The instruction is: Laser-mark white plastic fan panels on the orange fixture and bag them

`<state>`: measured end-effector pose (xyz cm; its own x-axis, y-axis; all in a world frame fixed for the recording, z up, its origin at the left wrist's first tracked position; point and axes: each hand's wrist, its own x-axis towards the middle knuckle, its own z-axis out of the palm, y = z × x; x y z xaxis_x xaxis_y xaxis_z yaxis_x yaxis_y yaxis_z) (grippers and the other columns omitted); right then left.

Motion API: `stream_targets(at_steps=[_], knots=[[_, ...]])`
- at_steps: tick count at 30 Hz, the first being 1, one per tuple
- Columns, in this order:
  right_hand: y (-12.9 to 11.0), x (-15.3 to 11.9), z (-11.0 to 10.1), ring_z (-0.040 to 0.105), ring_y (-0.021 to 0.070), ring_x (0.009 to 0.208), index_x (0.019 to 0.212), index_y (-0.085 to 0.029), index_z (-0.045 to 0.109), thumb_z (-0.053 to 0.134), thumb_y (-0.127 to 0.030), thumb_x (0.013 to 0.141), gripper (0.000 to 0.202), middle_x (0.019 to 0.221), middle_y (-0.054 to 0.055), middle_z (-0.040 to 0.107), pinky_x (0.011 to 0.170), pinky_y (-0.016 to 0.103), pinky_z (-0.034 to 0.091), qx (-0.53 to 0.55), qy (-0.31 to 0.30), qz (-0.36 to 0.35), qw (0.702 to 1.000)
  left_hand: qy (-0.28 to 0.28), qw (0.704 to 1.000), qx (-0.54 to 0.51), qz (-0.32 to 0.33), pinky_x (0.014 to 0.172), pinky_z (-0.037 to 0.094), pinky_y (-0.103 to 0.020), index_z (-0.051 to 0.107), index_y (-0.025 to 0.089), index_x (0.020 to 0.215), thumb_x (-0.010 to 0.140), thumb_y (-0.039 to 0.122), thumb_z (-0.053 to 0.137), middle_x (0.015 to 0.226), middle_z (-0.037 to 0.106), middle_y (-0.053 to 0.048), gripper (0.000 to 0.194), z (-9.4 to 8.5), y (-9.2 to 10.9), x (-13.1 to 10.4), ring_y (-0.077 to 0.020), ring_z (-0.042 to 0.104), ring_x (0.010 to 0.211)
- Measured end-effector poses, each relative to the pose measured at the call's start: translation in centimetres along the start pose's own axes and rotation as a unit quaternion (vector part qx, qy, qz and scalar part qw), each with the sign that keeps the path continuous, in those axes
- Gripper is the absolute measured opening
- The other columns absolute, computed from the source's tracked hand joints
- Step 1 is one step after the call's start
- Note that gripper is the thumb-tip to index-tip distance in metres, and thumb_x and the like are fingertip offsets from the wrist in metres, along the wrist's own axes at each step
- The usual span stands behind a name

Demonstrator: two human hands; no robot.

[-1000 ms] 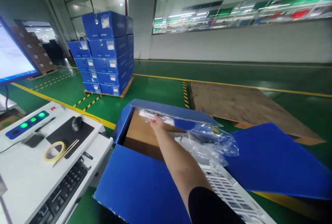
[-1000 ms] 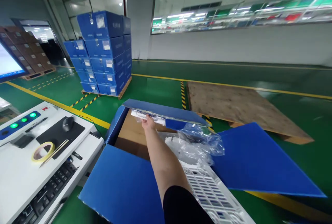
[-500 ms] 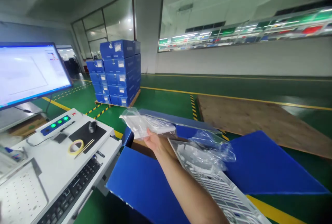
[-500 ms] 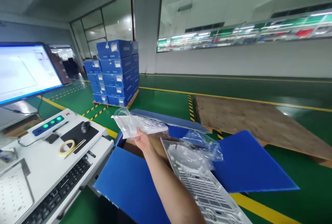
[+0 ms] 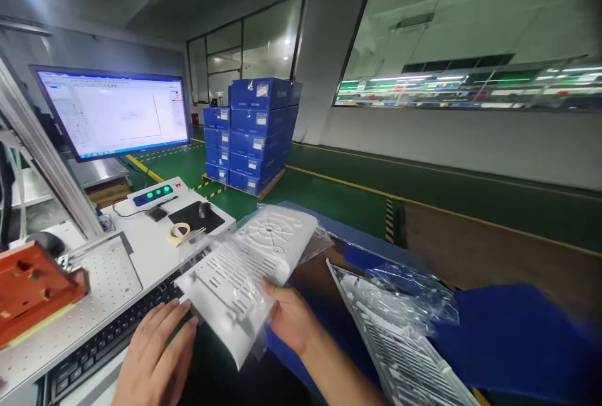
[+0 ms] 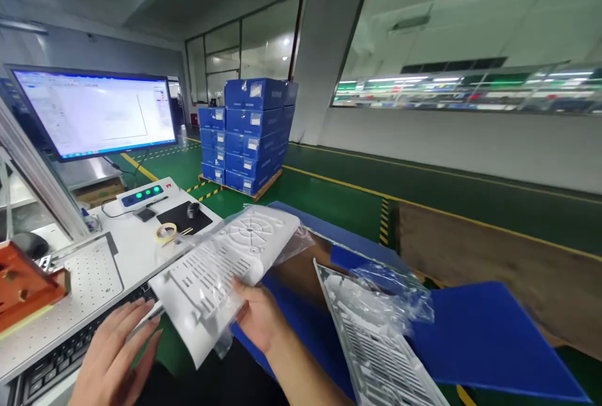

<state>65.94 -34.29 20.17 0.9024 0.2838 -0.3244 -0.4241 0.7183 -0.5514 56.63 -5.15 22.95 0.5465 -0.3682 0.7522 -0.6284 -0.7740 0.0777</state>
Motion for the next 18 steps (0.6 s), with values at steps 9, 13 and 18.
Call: stream_targets(at_steps=[9, 13, 18], knots=[[-0.3, -6.6, 9.0, 0.078, 0.0346, 0.117, 0.12, -0.016, 0.079, 0.108, -0.041, 0.069, 0.064, 0.124, 0.015, 0.083, 0.1, 0.047, 0.063, -0.117, -0.034, 0.0, 0.993, -0.044, 0.989, -0.062, 0.123, 0.136, 0.041, -0.039, 0.074, 0.011, 0.134, 0.111, 0.022, 0.053, 0.125, 0.083, -0.017, 0.034, -3.5, -0.5, 2.8, -0.0248, 0.075, 0.13], [-2.4, -5.6, 12.7, 0.081, 0.027, 0.095, 0.109, -0.016, 0.079, 0.108, -0.057, 0.066, 0.066, 0.109, 0.01, 0.083, 0.082, 0.038, 0.067, -0.236, -0.111, 0.044, 0.964, 0.05, 0.979, -0.174, -0.1, 0.097, 0.068, -0.04, 0.084, 0.024, 0.117, 0.103, 0.038, 0.076, 0.105, 0.085, -0.012, 0.022, -3.3, -1.5, -0.3, -0.0302, 0.082, 0.099], [-6.5, -3.6, 16.6, 0.082, 0.0309, 0.091, 0.112, -0.015, 0.08, 0.095, -0.065, 0.08, 0.061, 0.103, 0.013, 0.081, 0.077, 0.04, 0.065, -0.491, -0.244, -0.016, 0.836, 0.188, 0.739, -0.356, -0.54, 0.069, 0.059, -0.032, 0.08, 0.019, 0.078, 0.078, 0.07, 0.095, 0.075, 0.076, -0.009, 0.053, -3.1, -1.6, -0.7, -0.0237, 0.068, 0.068]])
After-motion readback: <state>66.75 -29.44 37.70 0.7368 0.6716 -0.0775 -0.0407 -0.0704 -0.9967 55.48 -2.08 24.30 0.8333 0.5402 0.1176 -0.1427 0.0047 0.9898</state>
